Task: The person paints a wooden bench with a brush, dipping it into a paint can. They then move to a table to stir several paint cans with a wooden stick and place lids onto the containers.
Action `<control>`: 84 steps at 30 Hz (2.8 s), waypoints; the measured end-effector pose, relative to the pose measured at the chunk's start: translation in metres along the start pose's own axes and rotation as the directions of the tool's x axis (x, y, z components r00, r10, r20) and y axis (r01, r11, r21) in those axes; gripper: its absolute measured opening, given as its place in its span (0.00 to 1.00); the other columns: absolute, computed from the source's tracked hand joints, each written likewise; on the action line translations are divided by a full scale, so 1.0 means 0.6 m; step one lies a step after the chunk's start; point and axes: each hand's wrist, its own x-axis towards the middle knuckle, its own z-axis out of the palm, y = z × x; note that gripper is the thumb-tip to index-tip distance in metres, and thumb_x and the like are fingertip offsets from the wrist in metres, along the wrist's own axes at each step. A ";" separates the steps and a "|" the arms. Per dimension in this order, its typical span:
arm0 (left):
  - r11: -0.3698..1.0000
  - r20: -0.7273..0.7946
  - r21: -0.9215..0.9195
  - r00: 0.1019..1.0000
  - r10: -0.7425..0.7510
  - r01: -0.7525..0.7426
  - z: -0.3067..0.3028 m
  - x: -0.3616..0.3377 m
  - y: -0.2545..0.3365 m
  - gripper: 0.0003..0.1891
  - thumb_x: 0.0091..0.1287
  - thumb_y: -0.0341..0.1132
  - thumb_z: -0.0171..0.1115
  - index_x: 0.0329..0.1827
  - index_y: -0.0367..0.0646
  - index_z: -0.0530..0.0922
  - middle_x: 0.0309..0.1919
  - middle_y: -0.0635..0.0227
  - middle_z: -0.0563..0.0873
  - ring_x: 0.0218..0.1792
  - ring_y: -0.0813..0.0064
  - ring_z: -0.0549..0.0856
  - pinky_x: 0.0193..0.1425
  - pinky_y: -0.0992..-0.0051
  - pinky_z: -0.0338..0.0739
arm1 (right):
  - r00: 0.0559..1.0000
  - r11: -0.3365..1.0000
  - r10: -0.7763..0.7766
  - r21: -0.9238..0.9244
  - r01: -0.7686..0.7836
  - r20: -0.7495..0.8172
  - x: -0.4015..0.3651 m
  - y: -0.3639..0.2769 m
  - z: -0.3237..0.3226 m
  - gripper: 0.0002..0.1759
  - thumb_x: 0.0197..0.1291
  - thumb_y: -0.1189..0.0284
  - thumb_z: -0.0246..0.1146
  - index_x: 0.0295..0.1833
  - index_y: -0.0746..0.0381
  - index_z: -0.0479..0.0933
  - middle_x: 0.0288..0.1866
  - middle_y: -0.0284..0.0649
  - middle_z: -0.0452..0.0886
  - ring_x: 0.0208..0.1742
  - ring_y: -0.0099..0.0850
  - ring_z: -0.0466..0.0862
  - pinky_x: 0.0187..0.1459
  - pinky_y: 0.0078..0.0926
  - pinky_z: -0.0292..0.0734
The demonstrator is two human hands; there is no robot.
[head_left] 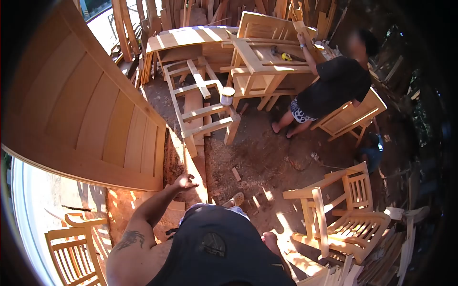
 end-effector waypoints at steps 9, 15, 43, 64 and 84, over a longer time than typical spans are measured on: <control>0.979 -0.044 0.200 0.998 0.046 -0.036 -0.070 0.197 0.205 0.42 0.64 0.64 0.74 0.70 0.39 0.79 0.61 0.46 0.89 0.64 0.44 0.87 0.69 0.55 0.81 | 0.996 0.895 -0.057 0.445 0.018 0.073 0.228 -0.114 -0.140 0.11 0.74 0.68 0.59 0.34 0.53 0.74 0.21 0.31 0.71 0.18 0.26 0.71 0.20 0.23 0.66; 0.976 -0.164 0.183 0.975 0.148 -0.117 -0.165 0.355 0.271 0.48 0.59 0.58 0.77 0.77 0.38 0.71 0.70 0.39 0.80 0.71 0.41 0.79 0.77 0.50 0.75 | 0.999 0.918 0.015 0.398 -0.001 -0.031 0.231 -0.257 -0.134 0.17 0.73 0.67 0.61 0.28 0.49 0.67 0.19 0.26 0.68 0.15 0.22 0.66 0.17 0.24 0.60; 0.807 -0.047 0.590 0.997 0.060 -0.021 -0.351 1.059 0.453 0.61 0.46 0.52 0.90 0.84 0.57 0.62 0.69 0.52 0.70 0.68 0.45 0.78 0.68 0.42 0.81 | 0.986 0.991 0.104 0.102 -0.090 -0.133 0.152 -0.559 0.057 0.08 0.70 0.71 0.64 0.43 0.64 0.84 0.30 0.40 0.88 0.25 0.30 0.88 0.25 0.28 0.81; 0.482 0.609 0.114 0.444 0.657 -0.869 -0.201 0.637 0.770 0.58 0.49 0.62 0.84 0.80 0.43 0.67 0.65 0.49 0.83 0.65 0.46 0.85 0.67 0.53 0.85 | 0.790 0.845 -0.518 -0.342 0.412 -0.327 0.104 -0.741 0.165 0.38 0.55 0.64 0.81 0.69 0.66 0.76 0.56 0.56 0.88 0.58 0.51 0.89 0.60 0.44 0.86; 0.667 0.329 -0.649 0.656 0.679 -0.365 -0.227 0.369 0.901 0.56 0.61 0.55 0.84 0.85 0.44 0.58 0.79 0.49 0.74 0.76 0.54 0.79 0.79 0.52 0.74 | -0.077 0.217 -0.904 -0.607 0.765 -0.420 -0.103 -0.758 -0.046 0.65 0.42 0.69 0.90 0.82 0.69 0.57 0.76 0.58 0.72 0.71 0.56 0.81 0.71 0.51 0.80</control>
